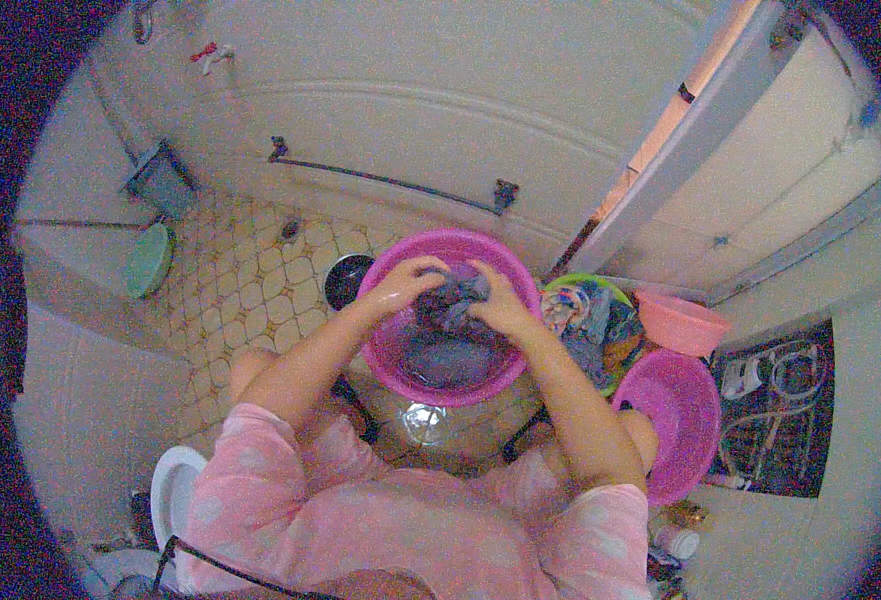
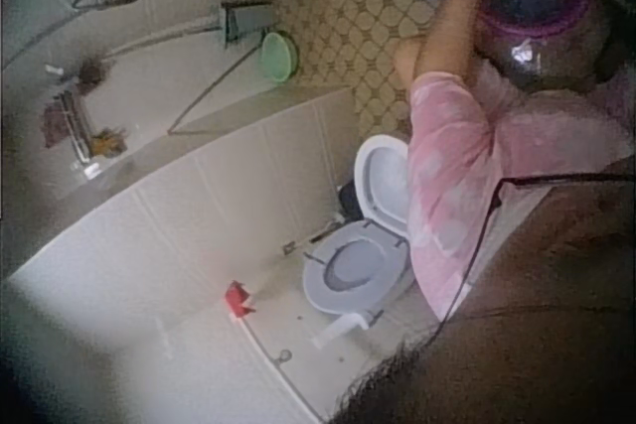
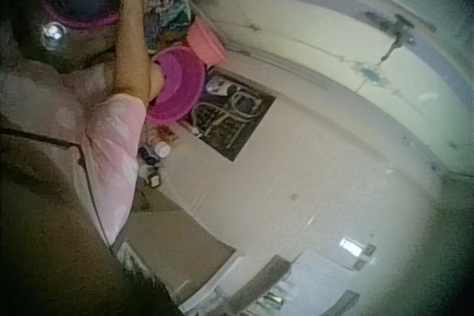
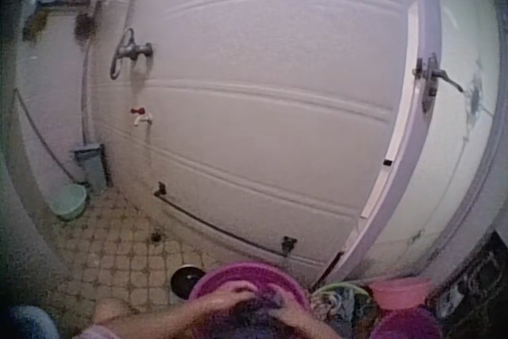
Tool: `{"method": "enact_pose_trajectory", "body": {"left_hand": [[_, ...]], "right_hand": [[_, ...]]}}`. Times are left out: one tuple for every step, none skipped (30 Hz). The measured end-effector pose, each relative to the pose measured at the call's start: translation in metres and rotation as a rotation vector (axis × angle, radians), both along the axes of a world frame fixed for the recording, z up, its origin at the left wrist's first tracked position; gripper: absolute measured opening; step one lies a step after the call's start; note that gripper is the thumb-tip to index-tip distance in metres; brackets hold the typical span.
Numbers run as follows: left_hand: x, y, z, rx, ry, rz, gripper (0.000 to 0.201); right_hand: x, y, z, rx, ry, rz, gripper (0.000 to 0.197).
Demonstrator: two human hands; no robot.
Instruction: The person washes clothes by hand in a plastic basin, scrubbing and wringing out a grey garment and a black garment one at a time.
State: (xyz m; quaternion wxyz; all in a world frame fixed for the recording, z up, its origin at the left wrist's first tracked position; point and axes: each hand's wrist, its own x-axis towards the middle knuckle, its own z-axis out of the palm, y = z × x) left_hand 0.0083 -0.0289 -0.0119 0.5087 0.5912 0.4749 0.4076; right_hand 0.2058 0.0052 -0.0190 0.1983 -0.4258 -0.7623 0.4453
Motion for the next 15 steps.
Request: {"method": "enact_pose_trajectory", "body": {"left_hand": [[0.003, -0.004, 0.008, -0.002, 0.001, 0.0, 0.017], [0.008, -0.006, 0.016, 0.023, 0.048, -0.069, 0.018], [0.01, -0.007, 0.019, 0.048, 0.094, -0.137, 0.018], [0.003, -0.003, 0.009, 0.116, 0.106, -0.142, 0.022], [-0.002, 0.0, 0.005, 0.116, 0.108, -0.139, 0.022], [-0.009, 0.002, 0.001, 0.113, 0.184, -0.092, 0.026], [-0.012, 0.003, 0.002, 0.112, 0.257, -0.051, 0.029], [-0.015, 0.002, 0.002, 0.113, 0.256, -0.052, 0.029], [-0.018, 0.0, 0.002, 0.071, 0.37, -0.099, 0.036], [-0.022, -0.005, 0.003, 0.024, 0.488, -0.14, 0.042], [-0.025, -0.008, -0.003, 0.022, 0.49, -0.135, 0.042], [-0.028, -0.011, -0.013, 0.021, 0.511, -0.204, 0.048], [-0.03, -0.014, -0.02, 0.019, 0.53, -0.274, 0.054], [-0.029, -0.013, -0.019, -0.017, 0.521, -0.378, 0.066], [-0.032, -0.013, -0.032, -0.021, 0.52, -0.374, 0.066]], "right_hand": [[-0.01, -0.01, 0.0, -0.081, 0.175, 0.107, 0.068], [-0.014, -0.018, -0.013, -0.132, 0.214, 0.015, 0.059], [-0.015, -0.023, -0.025, -0.184, 0.254, -0.078, 0.051], [-0.02, -0.023, -0.023, -0.188, 0.258, -0.064, 0.051], [-0.019, -0.019, -0.018, -0.249, 0.162, -0.043, 0.044], [-0.018, -0.016, -0.013, -0.309, 0.065, -0.022, 0.038], [-0.013, -0.012, -0.009, -0.308, 0.064, -0.024, 0.038], [-0.007, -0.008, -0.005, -0.301, 0.118, -0.063, 0.033], [-0.001, -0.006, 0.0, -0.294, 0.172, -0.102, 0.029], [0.001, -0.006, 0.007, -0.267, 0.172, -0.187, 0.028], [0.005, -0.003, 0.011, -0.268, 0.174, -0.181, 0.028], [0.009, 0.001, 0.013, -0.274, 0.184, -0.144, 0.028], [0.009, 0.001, 0.018, -0.282, 0.191, -0.108, 0.028], [0.008, -0.003, 0.026, -0.28, 0.169, -0.082, 0.026], [0.006, -0.004, 0.027, -0.284, 0.168, -0.077, 0.026]]}}
